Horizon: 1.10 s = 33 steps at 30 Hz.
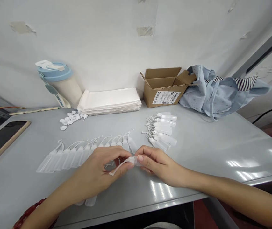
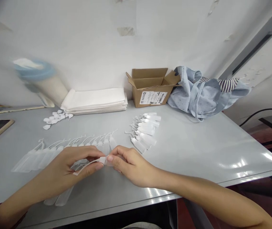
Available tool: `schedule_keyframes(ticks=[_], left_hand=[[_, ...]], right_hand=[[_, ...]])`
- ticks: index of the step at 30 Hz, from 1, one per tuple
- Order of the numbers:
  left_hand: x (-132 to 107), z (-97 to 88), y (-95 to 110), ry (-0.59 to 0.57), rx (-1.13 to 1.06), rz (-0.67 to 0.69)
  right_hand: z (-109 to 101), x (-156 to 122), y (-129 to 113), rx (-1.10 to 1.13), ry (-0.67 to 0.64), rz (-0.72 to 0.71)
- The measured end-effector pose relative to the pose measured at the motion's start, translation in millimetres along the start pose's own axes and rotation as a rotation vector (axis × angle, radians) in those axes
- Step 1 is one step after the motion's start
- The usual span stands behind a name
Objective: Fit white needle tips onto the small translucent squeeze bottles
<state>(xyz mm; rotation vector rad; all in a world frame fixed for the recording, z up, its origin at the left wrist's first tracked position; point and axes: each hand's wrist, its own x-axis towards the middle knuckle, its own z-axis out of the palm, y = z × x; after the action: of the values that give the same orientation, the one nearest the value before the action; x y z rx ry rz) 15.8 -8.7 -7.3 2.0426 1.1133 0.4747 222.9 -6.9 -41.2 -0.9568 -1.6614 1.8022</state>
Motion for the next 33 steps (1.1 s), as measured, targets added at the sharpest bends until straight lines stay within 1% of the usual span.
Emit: schedule_keyframes(ticks=[3,6,9,13,16,19,21,24,29,31,33], left_hand=[[-0.1,-0.5,-2.7,0.015,0.008,0.068],[0.0,-0.1,-2.6,0.031,0.012,0.073],[-0.2,0.7,0.5,0.089,-0.005,0.016],[-0.4,-0.7,1.9,0.15,-0.055,-0.127],[-0.4,-3.6,0.2,0.132,-0.076,-0.166],[-0.8,-5.0,-1.1,0.085,-0.08,-0.151],[-1.2,-4.4,-1.6,0.075,-0.064,-0.119],[-1.6,-2.0,-2.8,0.091,-0.021,-0.048],[-0.3,0.9,-4.5,0.134,0.11,0.068],[0.3,1.8,-4.3,0.143,0.137,0.083],[0.7,2.7,-3.7,0.155,0.132,0.069]], right_hand=[[-0.4,0.0,0.8,0.003,-0.001,0.001],[-0.4,-0.3,-0.5,-0.005,0.001,-0.004],[-0.5,-0.7,-2.1,-0.03,0.022,-0.021],[-1.3,-1.1,-0.2,-0.188,0.126,-0.1],[-1.6,-1.3,3.0,-0.282,0.191,-0.195],[-2.1,-1.8,4.2,-0.352,0.229,-0.285],[-2.6,-2.1,3.8,-0.379,0.254,-0.317],[-3.3,-1.9,3.2,-0.316,0.255,-0.287],[-4.2,1.1,4.9,-0.07,0.192,-0.124],[-4.5,2.3,5.8,-0.014,0.185,-0.108],[-4.8,3.2,6.1,-0.006,0.19,-0.121]])
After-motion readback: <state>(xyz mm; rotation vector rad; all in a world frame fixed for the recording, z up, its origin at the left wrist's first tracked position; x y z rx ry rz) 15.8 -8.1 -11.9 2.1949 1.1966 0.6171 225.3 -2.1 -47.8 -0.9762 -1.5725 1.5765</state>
